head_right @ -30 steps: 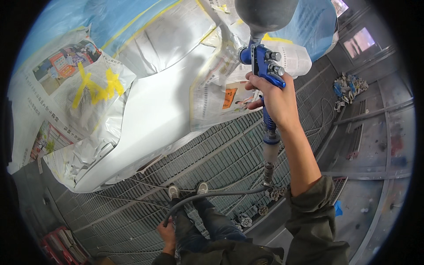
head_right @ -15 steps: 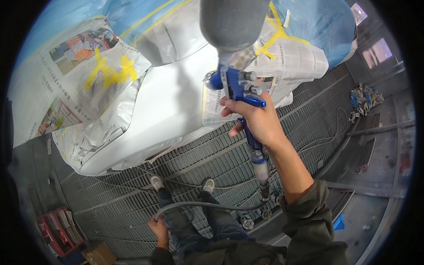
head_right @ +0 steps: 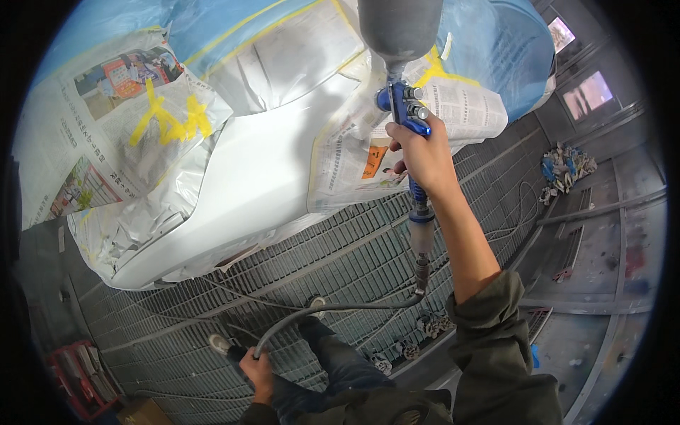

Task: The person applies masking tape to newspaper covering a car's rear bumper, then uses a spray gun to apply white paint to the exposed bumper surface. The person moves around the vehicle to cover different areas.

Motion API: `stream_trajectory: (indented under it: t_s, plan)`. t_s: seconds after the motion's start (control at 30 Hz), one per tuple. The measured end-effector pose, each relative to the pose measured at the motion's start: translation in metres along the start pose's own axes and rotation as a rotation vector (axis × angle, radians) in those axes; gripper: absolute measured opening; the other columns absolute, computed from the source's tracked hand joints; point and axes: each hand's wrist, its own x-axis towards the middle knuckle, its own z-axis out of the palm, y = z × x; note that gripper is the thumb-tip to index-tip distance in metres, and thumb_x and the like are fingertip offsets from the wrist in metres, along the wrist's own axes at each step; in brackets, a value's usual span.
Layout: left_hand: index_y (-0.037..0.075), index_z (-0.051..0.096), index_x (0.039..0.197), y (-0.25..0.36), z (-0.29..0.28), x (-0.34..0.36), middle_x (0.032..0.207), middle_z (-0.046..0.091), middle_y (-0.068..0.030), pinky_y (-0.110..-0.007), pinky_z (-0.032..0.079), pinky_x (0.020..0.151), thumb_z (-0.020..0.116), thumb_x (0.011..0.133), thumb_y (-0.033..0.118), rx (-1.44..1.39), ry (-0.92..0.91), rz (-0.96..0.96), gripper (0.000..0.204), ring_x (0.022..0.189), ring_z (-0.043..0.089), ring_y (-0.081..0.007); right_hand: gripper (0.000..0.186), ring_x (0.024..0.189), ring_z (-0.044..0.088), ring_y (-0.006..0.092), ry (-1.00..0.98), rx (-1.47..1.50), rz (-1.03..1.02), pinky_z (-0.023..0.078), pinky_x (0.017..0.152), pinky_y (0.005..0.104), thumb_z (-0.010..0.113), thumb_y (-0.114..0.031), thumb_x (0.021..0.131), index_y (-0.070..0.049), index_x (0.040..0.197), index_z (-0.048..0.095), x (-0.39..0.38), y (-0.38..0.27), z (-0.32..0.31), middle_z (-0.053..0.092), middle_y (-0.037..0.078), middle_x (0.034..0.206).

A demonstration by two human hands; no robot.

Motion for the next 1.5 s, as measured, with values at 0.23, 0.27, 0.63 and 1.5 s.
stream_trajectory:
  t_s: [0.23,0.27,0.63,1.5]
  plan:
    - [-0.006,0.053,0.067,-0.004,-0.025,0.002,0.055,0.035,-0.0034,-0.036,0.026,0.048,0.067,0.083,0.010,0.031,0.036,-0.009,0.028,0.058,0.032,-0.0081,0.023,0.058,0.057,0.0128,-0.132,0.077,0.008,0.047,0.043,0.0280,0.066,-0.011,0.088,0.003,0.107,0.062,-0.040,-0.003,0.035,0.060,0.006,0.076]
    - [-0.007,0.056,0.069,-0.003,-0.034,0.005,0.055,0.038,-0.0031,-0.036,0.026,0.048,0.067,0.084,0.011,0.032,0.054,-0.022,0.026,0.058,0.033,-0.0082,0.021,0.058,0.057,0.0126,-0.198,0.092,0.048,0.047,0.043,0.0275,0.066,-0.010,0.088,0.002,0.105,0.062,-0.049,-0.002,0.042,0.060,0.006,0.075]
    - [0.001,0.042,0.057,-0.051,-0.116,0.006,0.052,0.026,-0.0036,-0.038,0.016,0.049,0.068,0.093,0.016,0.129,0.192,0.033,0.047,0.057,0.020,-0.0106,0.019,0.058,0.058,0.0118,-0.749,0.309,0.169,0.048,0.045,0.0254,0.069,-0.014,0.090,0.001,0.100,0.061,-0.100,0.006,0.144,0.060,0.003,0.074]
    - [0.001,0.047,0.058,-0.100,-0.177,0.019,0.049,0.029,-0.0080,-0.039,0.018,0.047,0.075,0.088,0.011,0.172,-0.008,-0.007,0.042,0.054,0.020,-0.0124,0.029,0.093,0.066,0.0171,-0.263,0.201,0.027,0.058,0.054,0.0278,0.064,-0.008,0.090,0.003,0.116,0.062,-0.191,0.031,0.160,0.067,0.011,0.106]
